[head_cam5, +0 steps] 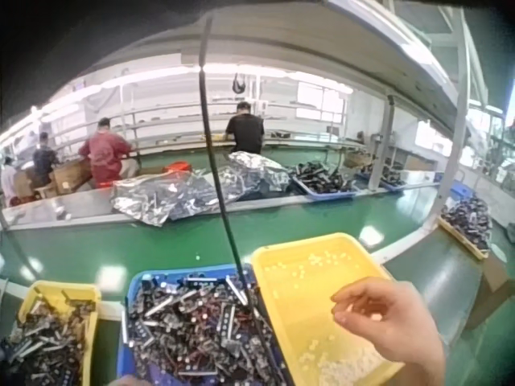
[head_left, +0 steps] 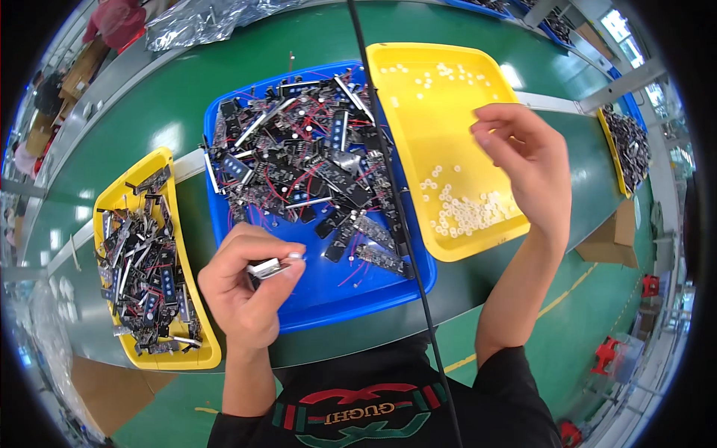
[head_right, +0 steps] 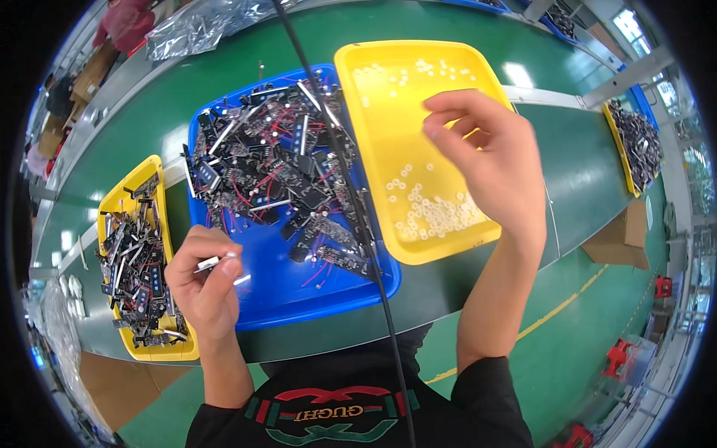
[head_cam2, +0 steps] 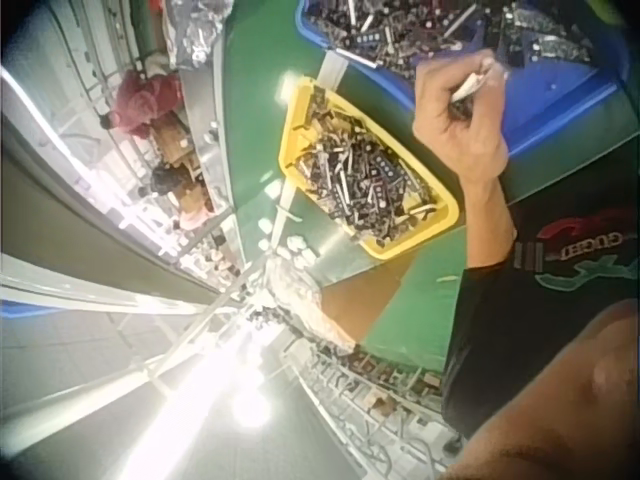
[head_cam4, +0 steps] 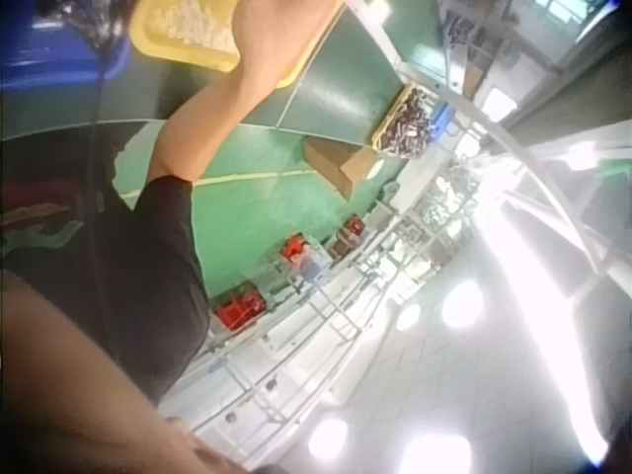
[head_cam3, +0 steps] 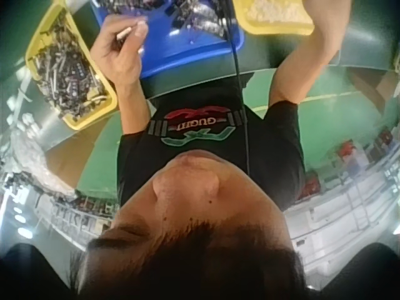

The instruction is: The person repeatedly picks up small electronic circuit boards from a blue tray and inserts small white plastic components into them. The person handles the boards one at a time, performing the insertion by hand, and places the finished units into a yellow tray. The process is repetitive and involves sorting and assembling small electronic parts.

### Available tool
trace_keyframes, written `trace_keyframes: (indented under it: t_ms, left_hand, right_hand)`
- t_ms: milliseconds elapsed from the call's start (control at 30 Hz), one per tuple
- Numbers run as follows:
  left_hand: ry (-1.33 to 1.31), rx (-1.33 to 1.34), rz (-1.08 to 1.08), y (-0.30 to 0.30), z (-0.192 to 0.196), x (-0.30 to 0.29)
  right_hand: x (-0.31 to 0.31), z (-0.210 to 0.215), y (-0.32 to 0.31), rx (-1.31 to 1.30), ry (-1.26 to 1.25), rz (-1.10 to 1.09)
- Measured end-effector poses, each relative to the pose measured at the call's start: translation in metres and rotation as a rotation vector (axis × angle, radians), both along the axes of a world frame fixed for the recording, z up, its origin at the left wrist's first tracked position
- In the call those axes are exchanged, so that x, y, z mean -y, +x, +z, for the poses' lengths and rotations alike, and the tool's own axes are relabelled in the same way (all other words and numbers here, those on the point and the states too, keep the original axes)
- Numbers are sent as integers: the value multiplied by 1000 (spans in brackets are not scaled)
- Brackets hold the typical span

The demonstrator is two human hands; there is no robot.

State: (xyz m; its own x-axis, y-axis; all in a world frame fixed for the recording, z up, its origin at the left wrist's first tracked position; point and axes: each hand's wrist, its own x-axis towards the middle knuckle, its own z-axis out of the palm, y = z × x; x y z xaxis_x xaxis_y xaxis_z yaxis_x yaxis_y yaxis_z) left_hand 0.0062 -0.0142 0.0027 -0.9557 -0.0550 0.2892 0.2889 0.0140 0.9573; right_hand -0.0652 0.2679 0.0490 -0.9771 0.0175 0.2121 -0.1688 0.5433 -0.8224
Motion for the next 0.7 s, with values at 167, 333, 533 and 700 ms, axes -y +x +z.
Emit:
trace_keyframes:
  t_ms: [167, 333, 533, 700]
  left_hand:
    - [136, 20, 85, 9, 1, 16]
    - [222, 140, 128, 19, 11, 22]
    - [341, 217, 243, 43, 14, 49]
    - [-20, 103, 502, 59, 30, 100]
  right_hand:
    - [-5, 4, -11, 267, 652, 362]
    - [-10, -30, -28, 192, 588, 398]
    - [-2, -42, -23, 101, 465, 430]
    - [0, -44, -15, 56, 490, 350]
